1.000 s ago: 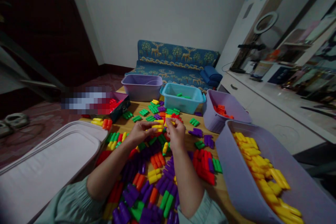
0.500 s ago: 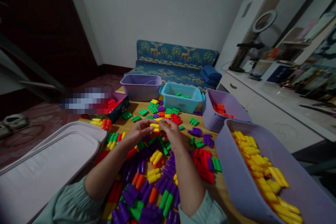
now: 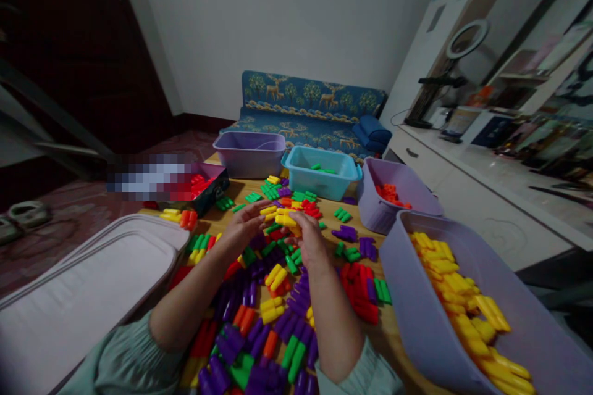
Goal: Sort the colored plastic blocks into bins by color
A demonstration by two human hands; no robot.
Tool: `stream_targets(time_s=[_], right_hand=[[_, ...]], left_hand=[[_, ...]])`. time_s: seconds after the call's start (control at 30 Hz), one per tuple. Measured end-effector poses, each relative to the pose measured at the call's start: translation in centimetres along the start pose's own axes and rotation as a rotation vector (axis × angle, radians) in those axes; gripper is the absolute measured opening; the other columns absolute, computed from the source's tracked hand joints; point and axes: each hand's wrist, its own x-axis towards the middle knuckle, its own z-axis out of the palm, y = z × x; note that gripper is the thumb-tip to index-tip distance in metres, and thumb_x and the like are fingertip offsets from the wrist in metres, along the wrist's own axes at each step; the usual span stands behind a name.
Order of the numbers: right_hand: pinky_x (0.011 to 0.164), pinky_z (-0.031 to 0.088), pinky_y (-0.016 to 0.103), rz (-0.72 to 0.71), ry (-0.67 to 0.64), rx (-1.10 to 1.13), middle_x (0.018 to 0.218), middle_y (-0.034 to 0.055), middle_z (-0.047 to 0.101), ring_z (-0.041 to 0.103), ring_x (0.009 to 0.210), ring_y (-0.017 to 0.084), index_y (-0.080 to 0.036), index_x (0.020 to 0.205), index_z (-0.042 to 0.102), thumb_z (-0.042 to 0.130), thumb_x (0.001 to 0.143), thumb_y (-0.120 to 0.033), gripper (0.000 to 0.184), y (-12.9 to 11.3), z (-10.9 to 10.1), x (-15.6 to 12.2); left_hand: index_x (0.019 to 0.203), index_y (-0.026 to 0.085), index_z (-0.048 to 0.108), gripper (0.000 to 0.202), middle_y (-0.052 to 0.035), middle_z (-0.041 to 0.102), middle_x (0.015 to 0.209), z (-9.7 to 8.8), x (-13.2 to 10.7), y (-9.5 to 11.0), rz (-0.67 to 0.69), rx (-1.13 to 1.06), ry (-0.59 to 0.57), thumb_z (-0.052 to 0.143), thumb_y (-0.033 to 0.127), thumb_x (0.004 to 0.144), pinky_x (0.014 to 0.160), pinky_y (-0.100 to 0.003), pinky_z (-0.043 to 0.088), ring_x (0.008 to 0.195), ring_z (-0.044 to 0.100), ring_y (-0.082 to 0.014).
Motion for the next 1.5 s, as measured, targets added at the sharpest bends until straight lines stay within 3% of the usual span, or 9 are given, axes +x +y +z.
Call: stream_targets(time_s=[0.17,0.5,0.73,0.93,1.03,1.13,1.23,1.33,1.5], right_hand=[[0.036,0.043,0.015,0.036,-0.002,-0.071,0.077,0.0035,0.072,0.062,0.052,0.010,-0.016,0.087,0.068,0.067,0.068,-0.033,0.026,0.5,0.6,-0.4],[0.040,0.050,0.016,0.019,-0.078,-0.030,0.082,0.0008,0.069,0.066,0.060,0.012,-0.019,0.106,0.062,0.070,0.073,-0.031,0.035,0.4,1.2,-0.9],[0.042,0.052,0.018,0.073,-0.174,-0.099,0.086,0.0019,0.069,0.069,0.062,0.013,-0.021,0.107,0.058,0.063,0.083,-0.032,0.027,-0.2,1.3,-1.3],[0.027,0.035,0.012,0.050,-0.252,-0.158,0.067,-0.0035,0.063,0.059,0.039,0.009,-0.018,0.097,0.059,0.064,0.081,-0.035,0.024,-0.1,1.1,-1.1],[0.025,0.026,0.011,-0.012,-0.144,-0.102,0.059,-0.0041,0.060,0.052,0.034,0.007,-0.015,0.093,0.060,0.066,0.079,-0.032,0.023,-0.5,0.7,-0.7],[0.027,0.029,0.011,-0.014,0.020,0.073,0.061,-0.0010,0.065,0.051,0.036,0.007,-0.016,0.094,0.059,0.061,0.082,-0.028,0.018,-1.6,-0.2,-0.4],[0.031,0.037,0.013,-0.013,0.131,0.229,0.062,0.0005,0.068,0.055,0.039,0.008,-0.016,0.093,0.059,0.056,0.086,-0.025,0.012,-2.7,-1.0,-0.1],[0.033,0.041,0.014,-0.003,0.166,0.293,0.062,0.0015,0.069,0.057,0.040,0.009,-0.016,0.092,0.060,0.052,0.089,-0.023,0.011,-3.0,-1.4,-0.1],[0.034,0.043,0.015,-0.006,0.114,0.281,0.064,0.0017,0.070,0.059,0.042,0.009,-0.015,0.095,0.060,0.057,0.085,-0.024,0.014,-2.4,-1.4,0.0]], left_hand=[[0.112,0.014,0.068,0.045,-0.0138,0.063,0.125,0.4,-0.5,0.7,0.046,0.179,-0.031,0.073,0.036,0.072,0.102,-0.039,0.041,0.121,0.054,-0.0308],[0.113,0.016,0.069,0.051,-0.0120,0.064,0.124,0.6,-0.2,1.0,0.091,0.520,-0.146,0.076,0.041,0.069,0.097,-0.043,0.047,0.119,0.055,-0.0323],[0.138,0.021,0.049,0.063,-0.0090,0.046,0.145,0.4,-0.4,2.2,0.170,0.519,-0.278,0.067,0.040,0.080,0.109,-0.041,0.035,0.136,0.039,-0.0287],[0.137,0.018,0.050,0.059,-0.0101,0.050,0.142,0.9,-0.7,2.3,0.125,0.614,-0.282,0.057,0.045,0.085,0.110,-0.044,0.033,0.131,0.046,-0.0284],[0.138,0.019,0.048,0.058,-0.0107,0.048,0.143,0.9,-0.7,2.2,0.141,0.694,-0.238,0.057,0.039,0.085,0.101,-0.041,0.043,0.127,0.049,-0.0276],[0.131,0.019,0.055,0.053,-0.0123,0.059,0.130,1.0,-0.9,2.6,0.138,0.906,-0.195,0.060,0.032,0.080,0.083,-0.034,0.052,0.105,0.062,-0.0243],[0.110,0.020,0.069,0.038,-0.0064,0.071,0.099,1.9,-1.8,3.3,0.045,1.244,-0.406,0.066,0.027,0.072,0.073,-0.028,0.051,0.082,0.065,-0.0195],[0.104,0.025,0.071,0.042,-0.0036,0.071,0.092,3.8,-3.3,3.5,-0.006,1.483,-0.688,0.075,0.028,0.062,0.073,-0.028,0.050,0.084,0.065,-0.0221],[0.102,0.023,0.072,0.044,-0.0119,0.068,0.102,5.9,-4.7,2.6,-0.020,1.727,-0.698,0.069,0.014,0.058,0.069,-0.034,0.051,0.087,0.066,-0.0295]])
